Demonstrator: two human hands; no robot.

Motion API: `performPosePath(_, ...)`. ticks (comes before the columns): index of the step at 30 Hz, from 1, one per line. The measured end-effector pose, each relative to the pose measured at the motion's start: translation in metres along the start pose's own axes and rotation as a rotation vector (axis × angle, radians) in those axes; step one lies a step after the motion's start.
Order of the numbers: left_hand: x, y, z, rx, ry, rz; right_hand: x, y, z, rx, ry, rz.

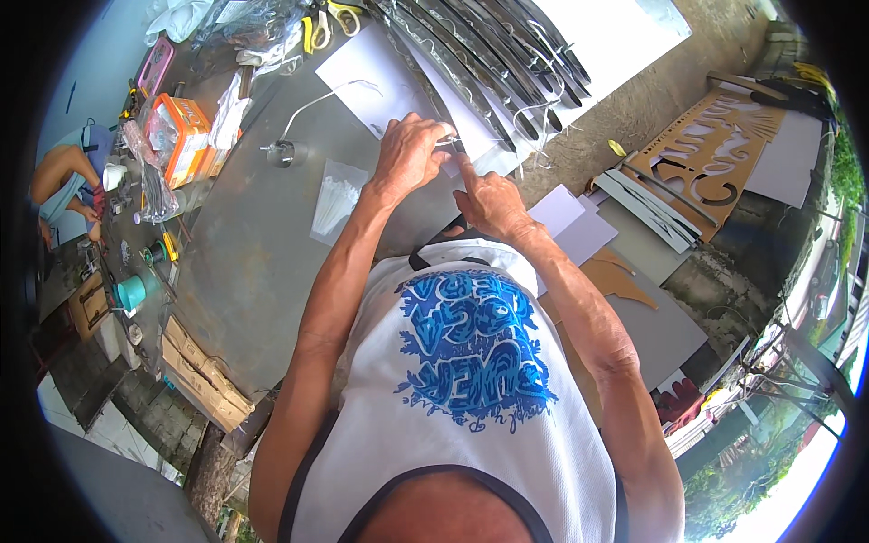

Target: The person assembles a lighting fixture by inserting a small bulb into a socket and securing it with a plastic nut. They then attach a zip tie to the fixture's wire and tighten it by hand. The person repeats this process for multiple fixtures lined up on the workbench.

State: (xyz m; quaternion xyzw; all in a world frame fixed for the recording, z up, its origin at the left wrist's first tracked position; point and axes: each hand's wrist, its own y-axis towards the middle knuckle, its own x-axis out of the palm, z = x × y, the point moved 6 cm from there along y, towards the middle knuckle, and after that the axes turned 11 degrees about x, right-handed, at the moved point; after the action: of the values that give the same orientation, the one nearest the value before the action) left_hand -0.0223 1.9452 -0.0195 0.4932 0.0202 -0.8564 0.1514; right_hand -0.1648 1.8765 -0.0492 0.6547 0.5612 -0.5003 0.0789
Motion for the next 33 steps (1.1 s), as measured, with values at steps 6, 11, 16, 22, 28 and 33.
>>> performPosePath(6,0.001,0.022,-0.005,0.023,-0.028,-0.227,0.009,0.006,-0.005,0.079,0.059,0.051)
performPosePath(11,0.005,0.036,-0.014,-0.004,-0.105,-0.429,-0.006,-0.005,-0.016,0.105,-0.088,0.241)
performPosePath(16,0.010,0.035,-0.014,0.082,-0.164,-0.497,-0.018,-0.024,-0.010,0.105,-0.034,0.419)
performPosePath(22,0.022,0.031,-0.017,0.129,-0.356,-0.532,-0.008,-0.024,0.010,0.052,-0.007,0.408)
performPosePath(28,0.045,0.033,-0.038,0.150,-0.583,-0.620,-0.004,-0.022,0.012,0.006,0.061,0.433)
performPosePath(33,0.033,0.027,-0.034,0.071,-0.597,-0.810,-0.001,-0.021,0.015,0.007,0.083,0.459)
